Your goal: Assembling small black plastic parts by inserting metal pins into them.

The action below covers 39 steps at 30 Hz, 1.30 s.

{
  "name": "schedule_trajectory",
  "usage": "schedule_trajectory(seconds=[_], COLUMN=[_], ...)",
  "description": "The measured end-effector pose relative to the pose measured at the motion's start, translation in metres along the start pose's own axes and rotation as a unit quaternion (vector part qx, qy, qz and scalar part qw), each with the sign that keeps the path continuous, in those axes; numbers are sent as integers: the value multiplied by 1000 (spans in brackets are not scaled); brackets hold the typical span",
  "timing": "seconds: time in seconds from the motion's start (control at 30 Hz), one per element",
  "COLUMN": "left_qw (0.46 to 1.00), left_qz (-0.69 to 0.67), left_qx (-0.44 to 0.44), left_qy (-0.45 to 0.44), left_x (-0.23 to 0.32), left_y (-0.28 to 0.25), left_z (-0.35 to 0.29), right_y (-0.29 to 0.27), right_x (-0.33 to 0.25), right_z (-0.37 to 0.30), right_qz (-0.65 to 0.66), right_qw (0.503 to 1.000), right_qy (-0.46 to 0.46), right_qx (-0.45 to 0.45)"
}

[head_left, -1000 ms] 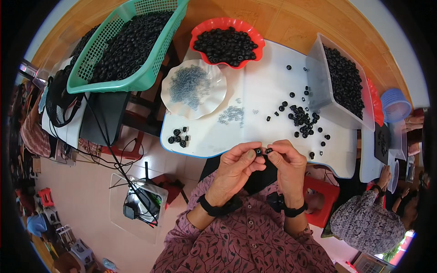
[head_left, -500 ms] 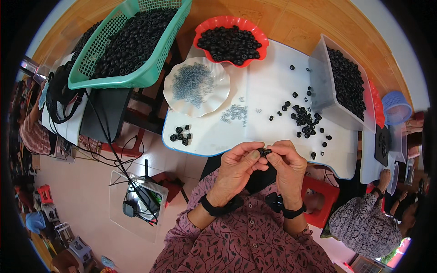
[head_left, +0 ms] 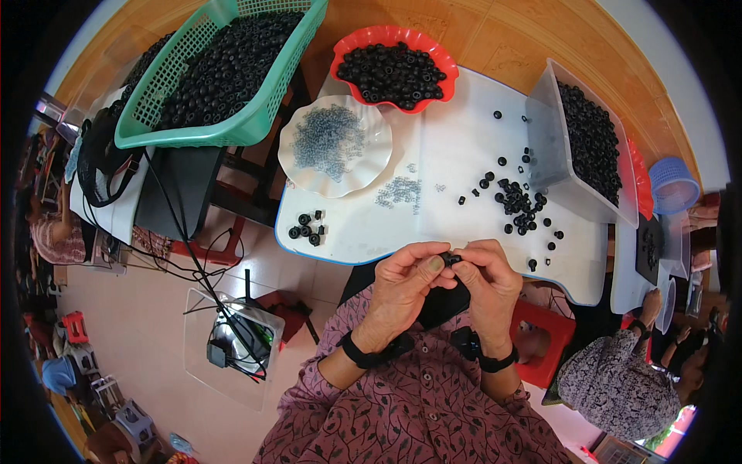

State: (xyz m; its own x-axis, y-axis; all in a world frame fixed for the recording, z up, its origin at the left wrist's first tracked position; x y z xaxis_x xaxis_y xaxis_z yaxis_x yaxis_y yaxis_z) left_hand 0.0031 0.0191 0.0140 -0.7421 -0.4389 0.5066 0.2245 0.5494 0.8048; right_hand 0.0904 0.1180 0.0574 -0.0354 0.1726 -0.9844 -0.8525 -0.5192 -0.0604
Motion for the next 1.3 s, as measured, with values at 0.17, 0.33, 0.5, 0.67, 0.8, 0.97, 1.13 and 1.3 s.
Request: schedule_trajectory(seconds=[0.17,0.33,0.5,0.67,0.8,0.97,1.13,1.3], left_qw=[1000,999,999,999,998,988,987,992], left_qz=[15,29,15,28,58,139,143,115], left_qx=[5,4,-10,-12,1,24,31,13], left_qy=[15,41,38,21,35,65,72,53], left_x=[0,1,-2,-3,-2,3,2,0], left_y=[-1,-2,-5,-6,-6,-1,-2,-2], left_z=[0,1,2,4,3,-2,-4,-2], right_y=[3,6,7,4,3,4,3,2], right_x=[-6,-12,-11,-9,-12,-16,-16,-14], right_z=[-2,-3,-4,-2,0,0,2,1], right_qz=[-67,-116,-142,-145,-177,-186,-208,-209], right_qw=[996,987,980,975,964,963,950,950], right_qy=[-64,-113,-138,-168,-198,-194,-231,-231], right_qx=[6,13,10,8,-12,-25,-34,-36])
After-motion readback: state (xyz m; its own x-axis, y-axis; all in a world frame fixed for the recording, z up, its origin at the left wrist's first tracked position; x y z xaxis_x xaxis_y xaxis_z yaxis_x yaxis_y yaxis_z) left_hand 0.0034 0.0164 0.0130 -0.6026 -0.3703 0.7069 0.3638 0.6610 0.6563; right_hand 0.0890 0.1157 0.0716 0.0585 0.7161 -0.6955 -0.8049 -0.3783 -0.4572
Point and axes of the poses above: each hand's wrist, its own z-axis towards the middle knuckle, its own y-axis out of the palm, x = y × z, the point moved 2 cm from there along z, towards the middle knuckle, and after that the axes turned 12 degrees about x, right-handed, at the moved point
